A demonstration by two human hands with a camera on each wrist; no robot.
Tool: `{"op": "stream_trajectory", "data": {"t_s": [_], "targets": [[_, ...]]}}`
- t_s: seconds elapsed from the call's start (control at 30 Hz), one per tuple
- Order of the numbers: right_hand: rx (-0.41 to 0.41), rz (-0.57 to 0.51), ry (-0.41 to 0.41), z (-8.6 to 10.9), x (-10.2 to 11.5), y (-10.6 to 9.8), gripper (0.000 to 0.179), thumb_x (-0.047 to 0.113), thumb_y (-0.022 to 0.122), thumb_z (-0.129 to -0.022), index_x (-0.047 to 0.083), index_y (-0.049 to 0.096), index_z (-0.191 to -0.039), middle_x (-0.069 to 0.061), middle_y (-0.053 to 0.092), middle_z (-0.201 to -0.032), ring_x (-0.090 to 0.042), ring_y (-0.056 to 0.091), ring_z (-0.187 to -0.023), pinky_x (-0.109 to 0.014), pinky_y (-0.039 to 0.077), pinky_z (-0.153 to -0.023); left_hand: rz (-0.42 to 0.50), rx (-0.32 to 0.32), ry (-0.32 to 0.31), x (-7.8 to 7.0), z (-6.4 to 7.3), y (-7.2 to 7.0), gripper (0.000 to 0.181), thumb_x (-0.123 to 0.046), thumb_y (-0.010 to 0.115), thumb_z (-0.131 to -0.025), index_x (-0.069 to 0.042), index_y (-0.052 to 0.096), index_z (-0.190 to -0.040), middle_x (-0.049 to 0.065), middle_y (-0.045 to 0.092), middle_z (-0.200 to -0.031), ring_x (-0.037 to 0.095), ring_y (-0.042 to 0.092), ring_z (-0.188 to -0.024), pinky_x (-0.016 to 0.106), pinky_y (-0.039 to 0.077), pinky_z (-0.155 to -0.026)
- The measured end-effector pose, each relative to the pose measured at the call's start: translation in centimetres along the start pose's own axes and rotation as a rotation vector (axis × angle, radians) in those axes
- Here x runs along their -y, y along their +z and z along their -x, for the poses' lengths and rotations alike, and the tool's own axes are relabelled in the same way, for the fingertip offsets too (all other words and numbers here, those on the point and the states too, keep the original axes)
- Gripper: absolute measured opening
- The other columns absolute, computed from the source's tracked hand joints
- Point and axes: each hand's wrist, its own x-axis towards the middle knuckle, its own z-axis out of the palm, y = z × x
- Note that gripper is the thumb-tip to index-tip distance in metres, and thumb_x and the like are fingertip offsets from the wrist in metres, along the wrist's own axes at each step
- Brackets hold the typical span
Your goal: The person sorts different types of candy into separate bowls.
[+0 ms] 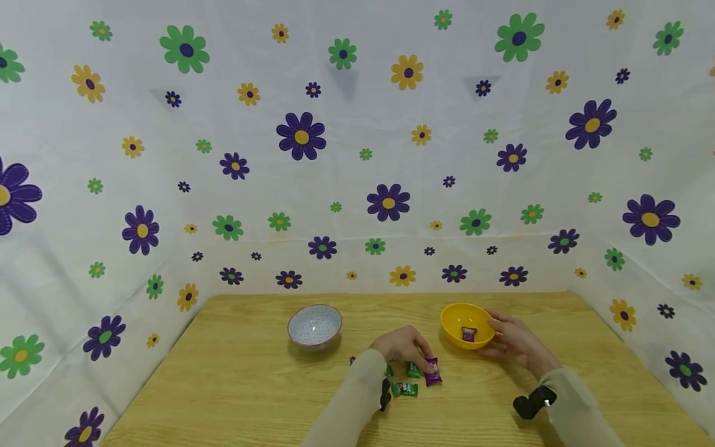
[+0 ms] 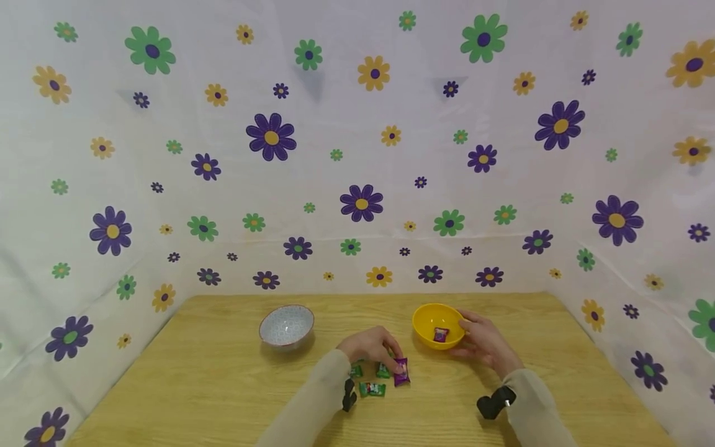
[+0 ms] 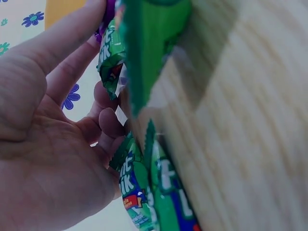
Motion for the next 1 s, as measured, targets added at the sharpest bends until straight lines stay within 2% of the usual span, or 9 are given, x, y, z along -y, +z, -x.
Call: {"op": "stream_trajectory", "data": {"t_s": [0.13, 0.37, 0.73, 0.87, 1.0], "targets": [[-0.003, -0.002, 0.001, -0.03, 0.13, -0.06, 0.053, 0.021, 0.03, -0.108, 0.009, 0.014, -0.157, -0.027, 0.015, -0.159, -0.045, 0.03, -0.137, -0.046, 0.055, -0.09, 0.024, -0.019, -0.014, -0.19, 0.03, -0.06, 0.013, -0.018, 0.084, -0.077, -0.013, 0.078, -0.088, -0.005, 0.07, -0.093, 0.011, 0.056, -0.086, 0.038, 0.047, -0.092], [0.016, 0.024, -0.015, -0.09, 0.12, -0.12, 0.054, 0.022, 0.031, -0.108, 0.008, 0.015, -0.157, -0.028, 0.015, -0.158, -0.048, 0.03, -0.138, -0.046, 0.055, -0.09, 0.032, -0.046, -0.032, -0.28, 0.06, 0.1, 0.011, -0.017, 0.083, -0.078, -0.012, 0.078, -0.087, -0.004, 0.071, -0.094, 0.012, 0.056, -0.088, 0.04, 0.047, -0.095], [0.023, 0.007, -0.012, 0.04, -0.1, -0.24, 0.053, 0.02, 0.029, -0.108, 0.007, 0.014, -0.157, -0.029, 0.014, -0.158, -0.047, 0.029, -0.138, -0.047, 0.055, -0.09, 0.065, -0.072, -0.072, -0.38, 0.14, 0.64, 0.004, -0.014, 0.081, -0.08, -0.012, 0.078, -0.083, -0.003, 0.071, -0.089, 0.012, 0.056, -0.081, 0.038, 0.047, -0.09], [0.02, -0.004, -0.005, 0.0, -0.22, -0.22, 0.052, 0.019, 0.028, -0.108, 0.007, 0.015, -0.157, -0.028, 0.014, -0.158, -0.046, 0.03, -0.137, -0.047, 0.055, -0.09, 0.086, -0.085, -0.071, -0.37, 0.16, 0.69, 0.004, -0.012, 0.08, -0.08, -0.01, 0.079, -0.083, -0.002, 0.072, -0.091, 0.012, 0.057, -0.083, 0.04, 0.048, -0.094], [0.012, 0.006, -0.012, -0.07, -0.21, -0.24, 0.053, 0.02, 0.03, -0.108, 0.008, 0.015, -0.157, -0.028, 0.016, -0.157, -0.046, 0.033, -0.135, -0.046, 0.056, -0.089, 0.091, -0.104, -0.074, -0.43, 0.02, 0.65, 0.004, -0.01, 0.079, -0.081, -0.008, 0.079, -0.084, -0.001, 0.071, -0.089, 0.013, 0.056, -0.081, 0.039, 0.049, -0.09]]}}
